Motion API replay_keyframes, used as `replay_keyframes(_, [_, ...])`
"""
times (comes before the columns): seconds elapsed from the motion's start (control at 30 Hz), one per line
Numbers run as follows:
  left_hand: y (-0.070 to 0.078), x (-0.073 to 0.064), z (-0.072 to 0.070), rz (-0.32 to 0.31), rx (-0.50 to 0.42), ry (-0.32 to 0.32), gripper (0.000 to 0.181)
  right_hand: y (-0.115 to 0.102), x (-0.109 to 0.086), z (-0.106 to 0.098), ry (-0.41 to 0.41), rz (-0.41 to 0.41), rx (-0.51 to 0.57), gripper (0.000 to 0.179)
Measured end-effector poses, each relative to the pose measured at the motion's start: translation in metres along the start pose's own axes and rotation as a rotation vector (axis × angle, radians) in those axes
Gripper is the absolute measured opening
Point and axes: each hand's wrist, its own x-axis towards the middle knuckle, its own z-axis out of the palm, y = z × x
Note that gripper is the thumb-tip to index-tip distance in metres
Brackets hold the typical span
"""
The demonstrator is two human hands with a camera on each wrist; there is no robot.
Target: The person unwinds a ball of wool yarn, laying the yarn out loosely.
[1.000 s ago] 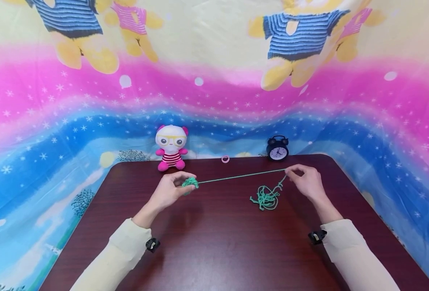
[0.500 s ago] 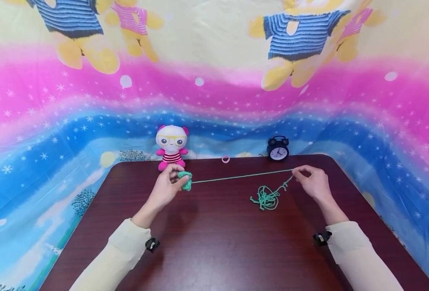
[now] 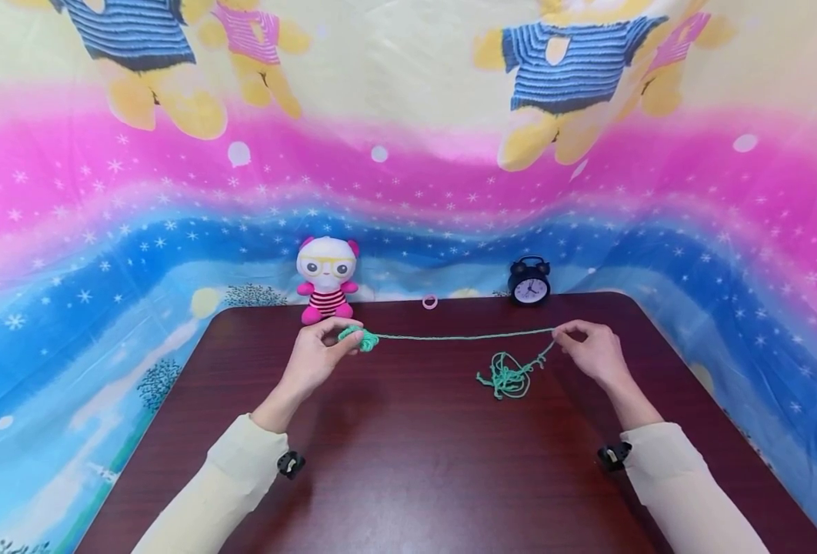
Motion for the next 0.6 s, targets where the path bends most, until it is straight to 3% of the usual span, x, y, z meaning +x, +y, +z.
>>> replay_keyframes(0.33, [0.001,0.000,0.003,0.006,0.008,-0.063,0.029,0.000,-0.002,0.010,-0.141,-0.030,0.011,0.031])
replay_keyframes(0.6, [0.004,0.000,0.007,-0.034,-0.040,-0.072,0.026,-0.015,-0.008,0.022,-0.172,-0.065,0.041,0.026])
